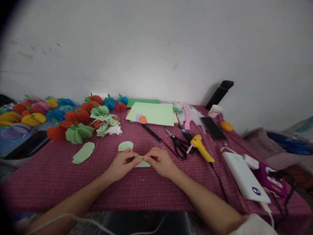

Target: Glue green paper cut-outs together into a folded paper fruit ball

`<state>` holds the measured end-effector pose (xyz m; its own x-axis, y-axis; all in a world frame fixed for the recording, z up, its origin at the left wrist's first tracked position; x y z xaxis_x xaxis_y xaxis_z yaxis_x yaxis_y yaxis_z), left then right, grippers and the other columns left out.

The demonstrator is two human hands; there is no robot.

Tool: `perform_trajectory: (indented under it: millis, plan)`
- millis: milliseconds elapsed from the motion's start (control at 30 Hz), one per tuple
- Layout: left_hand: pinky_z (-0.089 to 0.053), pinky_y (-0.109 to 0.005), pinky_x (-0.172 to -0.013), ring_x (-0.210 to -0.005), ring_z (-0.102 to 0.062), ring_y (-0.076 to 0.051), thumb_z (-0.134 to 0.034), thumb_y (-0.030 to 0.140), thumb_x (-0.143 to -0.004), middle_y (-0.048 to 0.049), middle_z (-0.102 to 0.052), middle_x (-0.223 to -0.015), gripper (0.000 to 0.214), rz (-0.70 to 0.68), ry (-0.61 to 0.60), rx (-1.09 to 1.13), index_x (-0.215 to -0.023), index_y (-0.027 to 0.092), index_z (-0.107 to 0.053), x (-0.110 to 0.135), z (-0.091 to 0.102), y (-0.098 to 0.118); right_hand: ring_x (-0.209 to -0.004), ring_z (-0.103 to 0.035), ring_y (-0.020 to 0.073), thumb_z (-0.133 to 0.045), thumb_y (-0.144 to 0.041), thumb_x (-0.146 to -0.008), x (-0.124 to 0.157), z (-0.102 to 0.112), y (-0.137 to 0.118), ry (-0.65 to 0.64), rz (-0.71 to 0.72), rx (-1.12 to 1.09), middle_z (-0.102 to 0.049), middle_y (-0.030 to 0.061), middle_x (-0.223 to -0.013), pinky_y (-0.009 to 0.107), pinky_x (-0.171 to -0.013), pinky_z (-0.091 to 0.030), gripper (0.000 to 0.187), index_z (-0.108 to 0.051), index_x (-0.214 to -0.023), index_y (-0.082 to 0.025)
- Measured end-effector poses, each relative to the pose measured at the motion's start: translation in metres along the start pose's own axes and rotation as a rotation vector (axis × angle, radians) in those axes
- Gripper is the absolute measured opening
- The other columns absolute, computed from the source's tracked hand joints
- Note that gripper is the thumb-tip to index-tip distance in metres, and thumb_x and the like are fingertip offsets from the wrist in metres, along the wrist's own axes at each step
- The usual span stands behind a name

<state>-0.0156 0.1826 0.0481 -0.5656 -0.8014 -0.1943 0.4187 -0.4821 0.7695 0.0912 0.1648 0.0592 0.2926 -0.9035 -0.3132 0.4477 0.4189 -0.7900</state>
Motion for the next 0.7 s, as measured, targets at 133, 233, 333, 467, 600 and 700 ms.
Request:
perform_trajectory:
  millis: [133, 233, 333, 467, 600, 700]
  plan:
    - [-0.034, -0.025, -0.063, -0.066, -0.047, -0.013, -0.048, 0.040, -0.085, 0.0009, -0.057, -0.061, 0.033, -0.022, -0.025, 0.053, -0.070, 0.017, -0.065, -0.001, -0.001, 0.002, -0.064, -0.054, 0.0121, -0.055, -0.032, -0.084, 0.001, -0.005, 0.001, -0.047, -0.027, -0.016, -0.060, 0.0024, -0.066, 0.024, -0.062, -0.041, 0.023, -0.067, -0.073, -0.015]
    - [-0.034, -0.024, -0.063, -0.064, -0.047, -0.012, -0.048, 0.040, -0.085, 0.0016, -0.054, -0.058, 0.034, -0.005, -0.007, 0.083, -0.069, 0.017, -0.066, 0.000, 0.001, -0.003, -0.061, -0.052, 0.0113, -0.054, -0.036, -0.083, 0.003, -0.011, 0.009, -0.110, -0.114, -0.093, -0.060, 0.0017, -0.067, 0.022, -0.057, -0.040, 0.026, -0.067, -0.076, -0.015]
    - [-0.034, -0.023, -0.062, -0.064, -0.047, -0.012, -0.049, 0.040, -0.084, 0.0019, -0.054, -0.059, 0.032, 0.019, 0.017, 0.084, -0.069, 0.017, -0.066, 0.001, 0.003, -0.007, -0.057, -0.048, 0.0102, -0.055, -0.039, -0.082, 0.004, -0.015, 0.015, -0.139, -0.165, -0.091, -0.056, -0.0004, -0.061, 0.021, -0.053, -0.037, 0.029, -0.064, -0.069, -0.015]
    - [-0.033, -0.022, -0.057, -0.061, -0.045, -0.011, -0.051, 0.043, -0.081, 0.0028, -0.051, -0.062, 0.032, 0.084, 0.009, 0.120, -0.070, 0.016, -0.063, 0.001, 0.000, -0.015, -0.054, -0.045, 0.0096, -0.055, -0.040, -0.081, 0.003, -0.007, 0.020, -0.070, -0.192, -0.034, -0.051, -0.0021, -0.057, 0.021, -0.052, -0.034, 0.032, -0.060, -0.062, -0.015]
    - [-0.026, -0.022, -0.049, -0.054, -0.038, -0.009, -0.056, 0.047, -0.076, 0.0046, -0.044, -0.056, 0.036, 0.164, -0.014, 0.138, -0.062, 0.013, -0.058, 0.001, -0.004, -0.026, -0.053, -0.042, 0.0095, -0.055, -0.042, -0.080, 0.001, -0.002, 0.025, -0.048, -0.251, -0.109, -0.048, -0.0027, -0.055, 0.022, -0.052, -0.033, 0.034, -0.058, -0.061, -0.014]
    - [-0.024, -0.022, -0.048, -0.053, -0.036, -0.008, -0.055, 0.048, -0.076, 0.0049, -0.042, -0.054, 0.039, 0.178, 0.000, 0.161, -0.059, 0.013, -0.058, 0.001, -0.004, -0.032, -0.052, -0.039, 0.0089, -0.054, -0.045, -0.080, 0.003, -0.007, 0.026, -0.107, -0.276, -0.197, -0.046, -0.0036, -0.055, 0.021, -0.050, -0.030, 0.036, -0.059, -0.063, -0.014]
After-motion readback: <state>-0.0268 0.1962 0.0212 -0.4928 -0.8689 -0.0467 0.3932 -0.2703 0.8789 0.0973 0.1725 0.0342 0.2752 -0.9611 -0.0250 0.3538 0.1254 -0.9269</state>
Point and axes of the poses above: each hand's wrist, its own x-axis away from the middle knuckle, its own z-axis out of the back of the hand, y = z × x, the point moved 10 cm from there along -x, towards the middle knuckle
